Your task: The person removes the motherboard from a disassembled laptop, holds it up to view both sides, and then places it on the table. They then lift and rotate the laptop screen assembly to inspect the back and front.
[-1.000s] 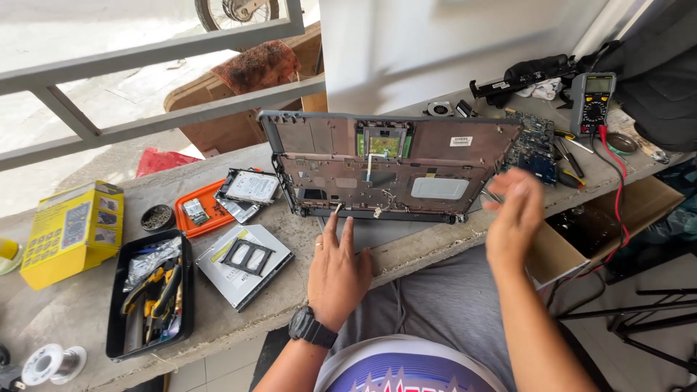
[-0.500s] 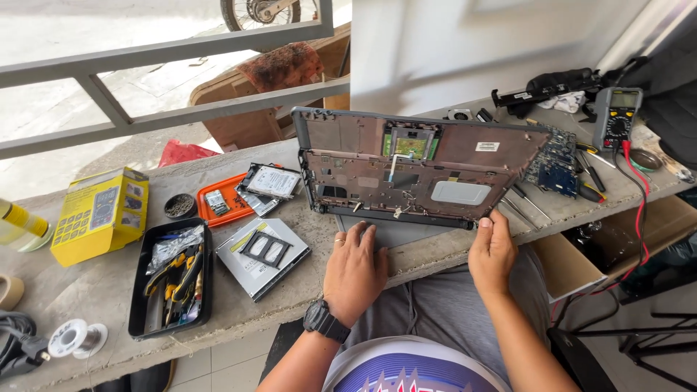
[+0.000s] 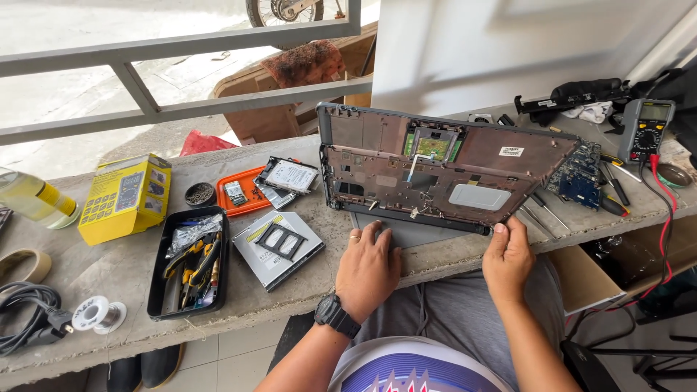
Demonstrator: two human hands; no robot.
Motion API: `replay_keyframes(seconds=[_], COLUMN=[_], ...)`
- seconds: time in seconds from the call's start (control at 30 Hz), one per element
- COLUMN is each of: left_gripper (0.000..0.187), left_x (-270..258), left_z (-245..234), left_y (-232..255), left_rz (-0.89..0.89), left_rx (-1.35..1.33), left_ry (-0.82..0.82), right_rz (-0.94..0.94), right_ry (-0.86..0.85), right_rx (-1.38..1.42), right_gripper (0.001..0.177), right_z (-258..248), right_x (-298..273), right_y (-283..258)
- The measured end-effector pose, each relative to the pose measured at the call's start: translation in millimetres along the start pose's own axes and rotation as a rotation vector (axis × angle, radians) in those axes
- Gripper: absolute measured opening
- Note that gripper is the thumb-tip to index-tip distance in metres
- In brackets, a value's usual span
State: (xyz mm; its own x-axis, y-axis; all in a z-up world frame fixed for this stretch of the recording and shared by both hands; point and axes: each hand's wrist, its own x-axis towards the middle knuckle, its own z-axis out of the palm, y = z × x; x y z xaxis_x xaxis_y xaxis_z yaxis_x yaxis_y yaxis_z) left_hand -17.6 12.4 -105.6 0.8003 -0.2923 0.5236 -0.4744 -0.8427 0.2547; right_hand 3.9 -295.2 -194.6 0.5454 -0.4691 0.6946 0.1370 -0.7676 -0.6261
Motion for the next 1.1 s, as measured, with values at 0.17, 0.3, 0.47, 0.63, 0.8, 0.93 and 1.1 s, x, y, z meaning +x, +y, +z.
replay_keyframes(seconds=[0.17, 0.3, 0.47, 0.63, 0.8, 0.93, 1.1], left_gripper=[0.040, 0.040, 0.039, 0.039, 0.039, 0.039, 0.039], left_x=[0.2, 1.4, 2.4, 2.0, 3.8, 3.8, 3.9], left_z=[-3.3, -4.9, -5.2, -4.6, -12.4, -12.2, -14.3], left_y=[0.3, 1.6, 1.0, 0.3, 4.4, 4.1, 4.2], left_rz=[-0.007, -0.006, 0.010, 0.014, -0.006, -0.008, -0.004], left_rx=[-0.008, -0.013, 0.001, 0.011, -0.005, -0.024, -0.024], left_ry=[-0.009, -0.026, -0.033, -0.031, -0.066, -0.064, -0.064], right_rz=[-0.029, -0.036, -0.043, -0.052, -0.061, -0.061, -0.073], right_ry=[0.009, 0.019, 0.017, 0.025, 0.024, 0.022, 0.024], right_rx=[0.002, -0.005, -0.009, -0.008, -0.014, -0.001, -0.009], right_gripper=[0.020, 0.020, 0.019, 0.019, 0.018, 0.018, 0.018], right_z=[3.3, 5.2, 5.3, 6.0, 4.4, 4.6, 2.8], right_x=[0.1, -1.8, -2.1, -1.6, -0.7, -0.4, 0.1], right_y=[7.9, 11.9, 14.4, 15.3, 12.5, 12.6, 8.2])
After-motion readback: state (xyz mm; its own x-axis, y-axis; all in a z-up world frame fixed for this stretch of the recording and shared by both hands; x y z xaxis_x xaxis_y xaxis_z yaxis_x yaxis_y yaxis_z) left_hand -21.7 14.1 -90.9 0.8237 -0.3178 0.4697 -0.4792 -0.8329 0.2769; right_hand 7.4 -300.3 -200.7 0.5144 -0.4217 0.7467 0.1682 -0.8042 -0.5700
